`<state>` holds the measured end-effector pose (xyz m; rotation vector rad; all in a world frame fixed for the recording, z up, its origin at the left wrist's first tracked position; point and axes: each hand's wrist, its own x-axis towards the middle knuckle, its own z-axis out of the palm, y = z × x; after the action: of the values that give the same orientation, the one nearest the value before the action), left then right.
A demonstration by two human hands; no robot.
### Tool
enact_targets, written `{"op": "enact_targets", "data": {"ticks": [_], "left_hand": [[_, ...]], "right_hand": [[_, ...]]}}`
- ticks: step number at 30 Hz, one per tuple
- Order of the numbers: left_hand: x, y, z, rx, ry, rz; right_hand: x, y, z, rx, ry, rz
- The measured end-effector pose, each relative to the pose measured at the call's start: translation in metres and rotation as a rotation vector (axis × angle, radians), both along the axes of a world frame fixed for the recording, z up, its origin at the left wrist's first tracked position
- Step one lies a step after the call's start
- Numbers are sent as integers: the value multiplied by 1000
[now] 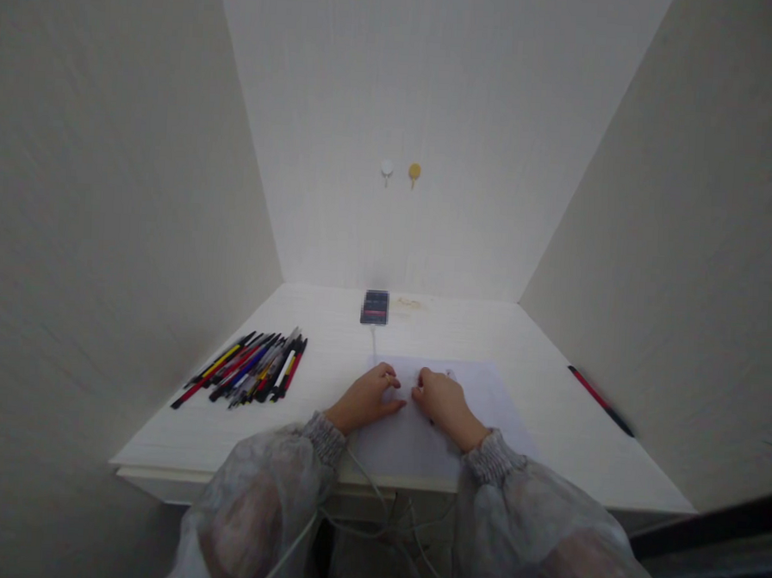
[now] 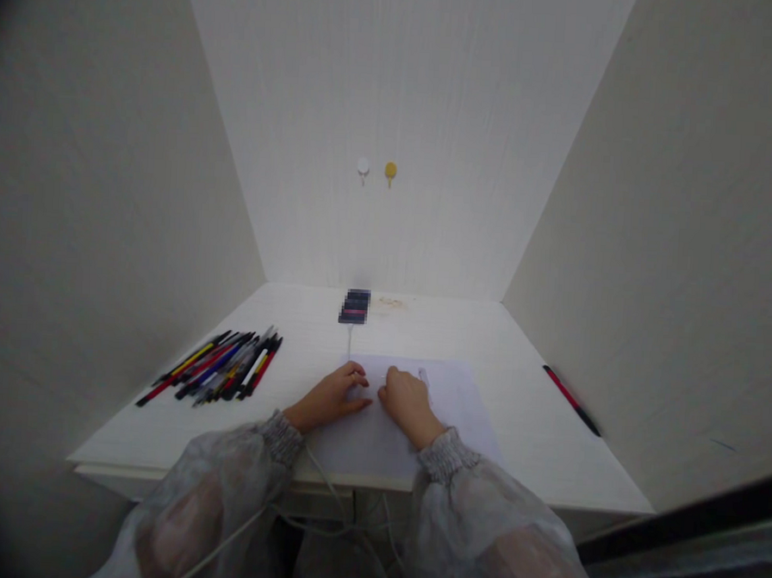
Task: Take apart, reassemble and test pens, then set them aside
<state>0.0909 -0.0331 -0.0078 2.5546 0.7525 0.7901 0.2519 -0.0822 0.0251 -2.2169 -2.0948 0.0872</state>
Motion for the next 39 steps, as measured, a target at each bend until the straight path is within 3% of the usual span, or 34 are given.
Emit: {"op": "enact_targets", "data": {"ticks": [5,11,23,29,39], "left_hand": [[0,-2,3,2,8,15],[1,0,3,-21,-21,78],[0,4,-3,-66,-52,91],[0,2,1,-91,-43,113],[0,2,2,-112,-29,128]], "right_hand": [[8,6,-3,-67,41,-4],[7,9,-6,-44,24,-10],[20,3,3,-93,115,-46],[25,-6,1,-208,89,-32],[28,-7,3,-111,86,-57]]}}
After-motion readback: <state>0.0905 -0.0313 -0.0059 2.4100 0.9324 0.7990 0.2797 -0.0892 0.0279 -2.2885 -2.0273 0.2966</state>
